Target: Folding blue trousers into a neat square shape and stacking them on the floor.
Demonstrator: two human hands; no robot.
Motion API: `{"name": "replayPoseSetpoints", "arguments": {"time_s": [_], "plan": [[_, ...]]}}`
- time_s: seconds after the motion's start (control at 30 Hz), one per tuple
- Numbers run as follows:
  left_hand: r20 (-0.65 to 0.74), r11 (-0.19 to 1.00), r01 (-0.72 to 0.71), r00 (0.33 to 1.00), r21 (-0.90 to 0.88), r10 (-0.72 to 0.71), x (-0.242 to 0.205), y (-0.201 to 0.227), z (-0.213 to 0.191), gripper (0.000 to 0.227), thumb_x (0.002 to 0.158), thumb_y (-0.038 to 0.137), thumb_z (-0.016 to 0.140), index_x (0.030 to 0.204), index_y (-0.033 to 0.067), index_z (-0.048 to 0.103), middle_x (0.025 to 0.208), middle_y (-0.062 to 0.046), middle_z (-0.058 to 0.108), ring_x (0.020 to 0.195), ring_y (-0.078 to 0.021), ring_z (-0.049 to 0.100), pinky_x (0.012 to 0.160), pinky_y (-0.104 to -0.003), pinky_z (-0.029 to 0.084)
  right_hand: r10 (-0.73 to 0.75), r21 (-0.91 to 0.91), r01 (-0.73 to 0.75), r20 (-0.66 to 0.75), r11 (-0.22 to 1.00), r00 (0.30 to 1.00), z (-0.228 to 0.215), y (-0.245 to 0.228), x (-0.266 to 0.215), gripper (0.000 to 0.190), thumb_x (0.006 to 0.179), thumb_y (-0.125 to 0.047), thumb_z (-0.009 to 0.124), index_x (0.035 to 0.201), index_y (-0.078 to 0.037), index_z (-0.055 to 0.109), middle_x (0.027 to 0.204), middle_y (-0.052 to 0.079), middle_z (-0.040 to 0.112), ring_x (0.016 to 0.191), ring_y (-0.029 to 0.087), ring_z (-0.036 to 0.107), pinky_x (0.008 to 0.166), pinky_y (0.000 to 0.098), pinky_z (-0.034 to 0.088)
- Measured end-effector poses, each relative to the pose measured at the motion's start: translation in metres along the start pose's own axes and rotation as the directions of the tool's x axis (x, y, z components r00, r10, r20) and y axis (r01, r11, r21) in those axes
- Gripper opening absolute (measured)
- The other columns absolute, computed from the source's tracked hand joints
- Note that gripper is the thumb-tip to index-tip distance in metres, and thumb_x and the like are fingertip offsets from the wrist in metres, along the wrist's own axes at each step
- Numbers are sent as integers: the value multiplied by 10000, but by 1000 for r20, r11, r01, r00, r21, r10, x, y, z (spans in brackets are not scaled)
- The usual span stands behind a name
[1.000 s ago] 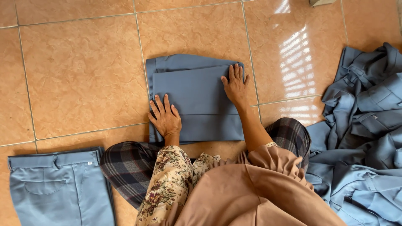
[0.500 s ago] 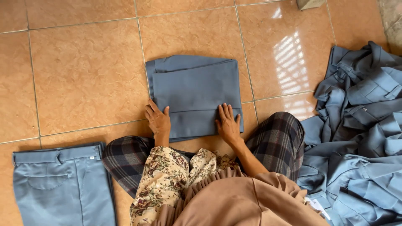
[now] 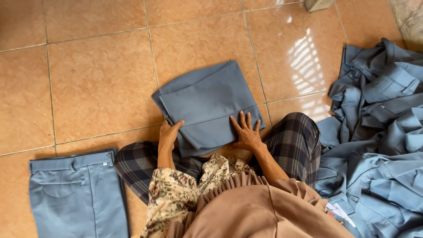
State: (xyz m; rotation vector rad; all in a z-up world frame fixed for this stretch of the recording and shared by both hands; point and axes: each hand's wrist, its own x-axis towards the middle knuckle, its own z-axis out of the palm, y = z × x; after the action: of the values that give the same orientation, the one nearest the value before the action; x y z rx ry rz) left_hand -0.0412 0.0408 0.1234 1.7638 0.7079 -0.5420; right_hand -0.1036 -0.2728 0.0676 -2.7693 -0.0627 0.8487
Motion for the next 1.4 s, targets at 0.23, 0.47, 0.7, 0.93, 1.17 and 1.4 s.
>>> {"name": "replayPoseSetpoints", "arguments": {"time_s": [0.23, 0.47, 0.7, 0.93, 1.17, 1.4], "plan": [[-189, 628, -145, 982, -765, -4, -68, 4, 23, 919, 844, 225, 794, 1561, -37, 282, 1529, -329, 359, 1426, -473, 365, 1126, -620, 355, -147, 34, 152, -103, 988, 984, 16, -13, 4, 1096, 736, -433, 699, 1661, -348, 118, 1718, 69, 165, 1582, 319, 101, 1199, 718, 51], [-574, 378, -554, 816, -742, 70, -123, 64, 41, 564, 926, 210, 734, 1415, 87, 482, 1359, -159, 531, 1202, -253, 526, 1113, -419, 407, -236, 676, 219, -69, 704, 969, 84, -2, 43, 403, 832, -221, 535, 1205, -256, 686, 1201, 49, 629, 1174, 330, 559, 1050, 545, 407], [-266, 402, -392, 904, -827, 334, -86, 140, 82, 425, 927, 198, 741, 1266, 148, 489, 805, -62, 603, 712, -198, 714, 735, -403, 682, 93, 958, -217, 237, -189, 967, 47, 21, 35, 866, 744, -188, 764, 1553, -136, 459, 1572, 205, 435, 1456, 469, 365, 1189, 634, 276], [-128, 870, -486, 861, 76, 492, 45, 41, 64, 484, 988, 189, 606, 1449, 132, 470, 1364, -309, 559, 1361, -476, 476, 1137, -555, 425, 270, 985, -98, 135, -145, 953, -8, 13, 24, 899, 905, -306, 780, 1625, -112, 277, 1605, 333, 259, 1502, 533, 191, 1174, 712, 150], [-280, 880, 3, 949, 475, 147, 148, -120, 3, 532, 954, 353, 620, 1437, 186, 471, 1327, -180, 539, 1282, -393, 534, 1012, -548, 468, 389, 994, 104, -80, -40, 918, 27, 27, 48, 732, 916, -14, 700, 1572, -142, 401, 1225, 311, 599, 1154, 458, 608, 942, 573, 508], [-345, 898, -82, 905, 433, 249, 74, -73, 6, 343, 911, 291, 731, 1204, 143, 633, 1039, -194, 749, 1043, -381, 719, 888, -489, 573, 478, 984, 170, -176, 57, 860, 35, 37, 57, 613, 907, -57, 735, 1467, -216, 541, 1034, 161, 652, 904, 244, 634, 734, 369, 563]]}}
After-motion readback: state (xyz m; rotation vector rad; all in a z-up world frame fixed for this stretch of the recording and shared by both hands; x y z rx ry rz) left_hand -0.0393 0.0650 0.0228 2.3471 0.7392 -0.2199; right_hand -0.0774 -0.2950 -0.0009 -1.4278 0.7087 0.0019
